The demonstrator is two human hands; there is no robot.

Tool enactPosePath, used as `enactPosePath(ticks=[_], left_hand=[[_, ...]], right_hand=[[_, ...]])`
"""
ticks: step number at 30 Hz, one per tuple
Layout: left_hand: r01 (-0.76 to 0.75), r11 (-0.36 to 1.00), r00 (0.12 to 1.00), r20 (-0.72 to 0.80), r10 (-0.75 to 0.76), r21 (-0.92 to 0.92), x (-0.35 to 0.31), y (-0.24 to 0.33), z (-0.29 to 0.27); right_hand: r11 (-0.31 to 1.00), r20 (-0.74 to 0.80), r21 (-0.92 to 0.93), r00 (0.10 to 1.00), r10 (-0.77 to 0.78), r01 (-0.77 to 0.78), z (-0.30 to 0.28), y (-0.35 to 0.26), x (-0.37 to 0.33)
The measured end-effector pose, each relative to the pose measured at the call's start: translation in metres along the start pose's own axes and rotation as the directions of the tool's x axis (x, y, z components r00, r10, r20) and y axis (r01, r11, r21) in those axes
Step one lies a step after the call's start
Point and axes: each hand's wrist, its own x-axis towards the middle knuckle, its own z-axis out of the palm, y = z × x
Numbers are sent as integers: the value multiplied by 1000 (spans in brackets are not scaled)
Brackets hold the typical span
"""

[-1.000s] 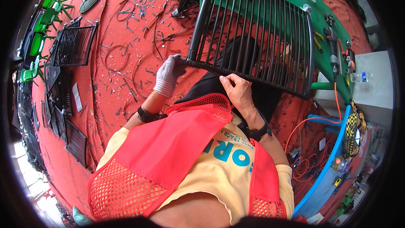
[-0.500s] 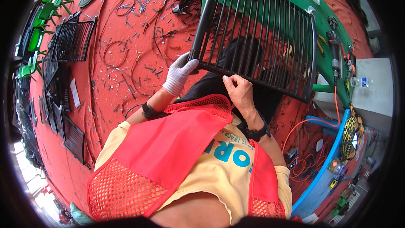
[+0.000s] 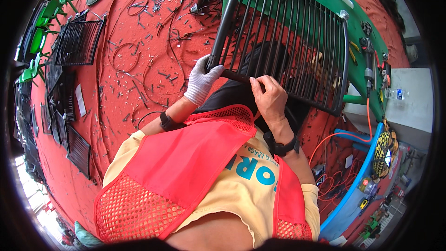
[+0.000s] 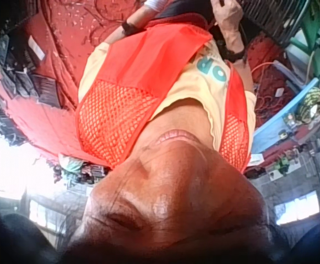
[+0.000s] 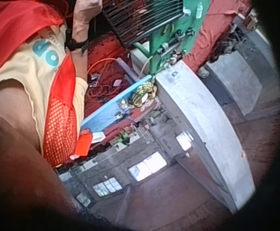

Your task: The person sits on the floor and assembles a black metal grate by inserting and securing thin metal rods into a frame. They use a small tool to tighten or adjust the rods and repeatedly reposition the grate to access different sections.

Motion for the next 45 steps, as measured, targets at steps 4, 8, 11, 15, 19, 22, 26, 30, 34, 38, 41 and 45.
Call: enactPosePath(ticks=[4,8,11,15,19,22,26,30,34,38,41,45], left_hand=[[-56,996,997,-45,59,64,0,-5,7],[-25,1000,998,-51,26,14,-1,-5,8],[5,1000,1000,8,-5,-20,-4,-1,5],[92,943,986,161,-42,-319,-6,3,-7],[237,757,947,319,-40,-609,-8,0,-21],[325,665,916,399,-44,-672,-4,-3,-26],[321,672,907,421,-16,-667,-2,-6,-25],[323,672,908,417,-23,-666,-2,-5,-25],[281,706,912,409,13,-650,-4,-2,-25],[308,717,908,417,-25,-626,-5,2,-25],[299,726,912,409,-26,-620,-5,4,-25],[276,745,923,384,-30,-608,-8,5,-25]], right_hand=[[976,-57,-162,986,-159,148,5,6,10],[992,34,-104,997,-67,71,3,9,15],[997,126,-71,992,5,4,-3,11,19],[995,169,-94,985,41,-25,-4,10,21],[994,158,-102,986,49,-33,-2,9,21],[993,156,-109,986,56,-39,-2,10,21],[993,148,-116,988,49,-31,-2,10,21],[993,146,-114,988,44,-28,-2,10,21],[992,154,-116,986,58,-40,-2,10,21],[992,149,-117,987,59,-42,-1,10,21],[992,141,-122,989,51,-34,0,11,21],[991,142,-132,988,53,-34,0,11,21]])
